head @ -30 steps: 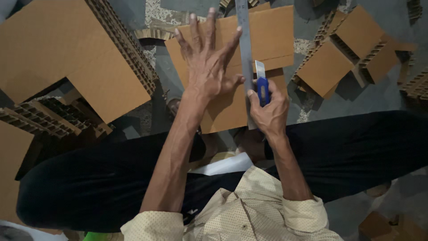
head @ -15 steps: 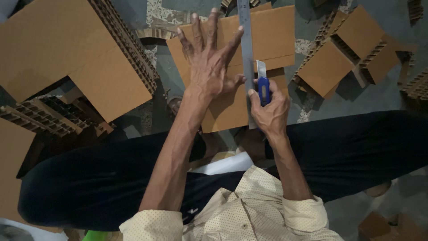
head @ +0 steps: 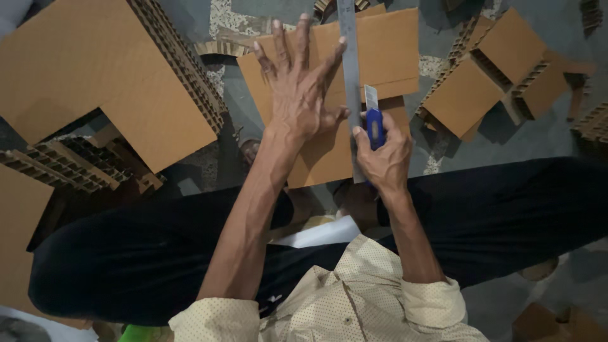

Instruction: The person sits on the floor and uses a metal ruler and a utility knife to cut rectangular pieces of corrugated cardboard. They score the cardboard along the ruler, then fold and tear the scored lines to separate the pieces.

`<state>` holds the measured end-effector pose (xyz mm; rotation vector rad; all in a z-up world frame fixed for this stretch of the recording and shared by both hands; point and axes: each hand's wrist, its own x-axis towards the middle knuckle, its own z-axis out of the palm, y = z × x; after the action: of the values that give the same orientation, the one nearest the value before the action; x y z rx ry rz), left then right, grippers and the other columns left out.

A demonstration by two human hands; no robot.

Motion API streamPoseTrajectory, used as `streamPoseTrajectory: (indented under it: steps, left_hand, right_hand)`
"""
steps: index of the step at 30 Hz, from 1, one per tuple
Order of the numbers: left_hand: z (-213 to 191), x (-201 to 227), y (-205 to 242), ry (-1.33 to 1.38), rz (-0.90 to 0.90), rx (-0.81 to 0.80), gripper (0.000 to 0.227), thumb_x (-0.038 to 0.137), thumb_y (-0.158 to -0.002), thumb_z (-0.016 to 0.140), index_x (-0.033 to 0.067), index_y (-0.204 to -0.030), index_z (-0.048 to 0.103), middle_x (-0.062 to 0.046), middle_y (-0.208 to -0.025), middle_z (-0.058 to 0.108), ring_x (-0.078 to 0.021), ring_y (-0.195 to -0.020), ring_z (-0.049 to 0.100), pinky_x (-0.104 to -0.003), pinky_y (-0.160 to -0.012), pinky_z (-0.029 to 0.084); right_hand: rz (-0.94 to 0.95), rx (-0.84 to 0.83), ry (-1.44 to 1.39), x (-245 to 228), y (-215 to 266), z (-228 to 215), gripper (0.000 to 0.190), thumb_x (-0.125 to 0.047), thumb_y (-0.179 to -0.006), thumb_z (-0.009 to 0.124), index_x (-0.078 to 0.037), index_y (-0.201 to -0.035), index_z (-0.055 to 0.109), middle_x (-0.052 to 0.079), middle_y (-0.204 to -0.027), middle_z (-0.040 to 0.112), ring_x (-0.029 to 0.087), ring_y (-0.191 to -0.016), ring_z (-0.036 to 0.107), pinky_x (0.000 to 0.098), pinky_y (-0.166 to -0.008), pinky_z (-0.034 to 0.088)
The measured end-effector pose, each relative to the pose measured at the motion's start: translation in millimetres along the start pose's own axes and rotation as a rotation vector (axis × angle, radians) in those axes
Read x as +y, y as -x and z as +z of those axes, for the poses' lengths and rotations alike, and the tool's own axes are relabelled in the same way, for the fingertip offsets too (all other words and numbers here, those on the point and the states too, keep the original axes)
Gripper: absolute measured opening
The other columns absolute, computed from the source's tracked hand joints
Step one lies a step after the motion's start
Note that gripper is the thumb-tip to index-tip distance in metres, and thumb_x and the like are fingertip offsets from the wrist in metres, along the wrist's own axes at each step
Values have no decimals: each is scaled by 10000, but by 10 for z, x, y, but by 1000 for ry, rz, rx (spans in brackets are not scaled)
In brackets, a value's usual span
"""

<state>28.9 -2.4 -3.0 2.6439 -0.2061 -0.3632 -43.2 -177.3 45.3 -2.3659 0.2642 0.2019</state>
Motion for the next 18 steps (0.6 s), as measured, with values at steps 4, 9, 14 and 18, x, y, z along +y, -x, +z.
streamPoseTrajectory:
  steps: [4,9,14,18]
  left_hand:
    - [32,-22,4,1,-14,-65,1249,696,-598,899,448,-1623,229,-231,-1691,-82,-558,-1505,-157,-805,-1185,-109]
    - [52,-48,13,8,43,31,1280,703,-603,909,439,-1642,211,-234,-1685,-88,-563,-1503,-161,-813,-1178,-111]
    - [-8,-29,-13,-14,10,-16,1258,720,-597,889,457,-1628,218,-217,-1692,-83,-553,-1511,-153,-806,-1182,-110]
    - [-59,14,-9,-35,-27,-86,1230,717,-608,864,462,-1626,221,-214,-1697,-79,-554,-1512,-146,-799,-1183,-103]
  right_hand:
    - [-4,-1,-21,43,-10,14,254,-181,-894,775,-38,-1096,721,68,-760,694,160,-638,656,324,-622,536]
    - [-7,1,-66,73,-3,18,247,-173,-893,771,-35,-1092,720,64,-771,699,151,-641,651,322,-619,533]
    - [-32,13,-62,53,-9,19,260,-174,-894,763,-34,-1108,716,57,-795,715,144,-657,670,323,-637,545]
    - [5,0,-16,34,-1,6,261,-187,-897,767,-39,-1105,718,98,-761,697,187,-637,658,346,-630,525]
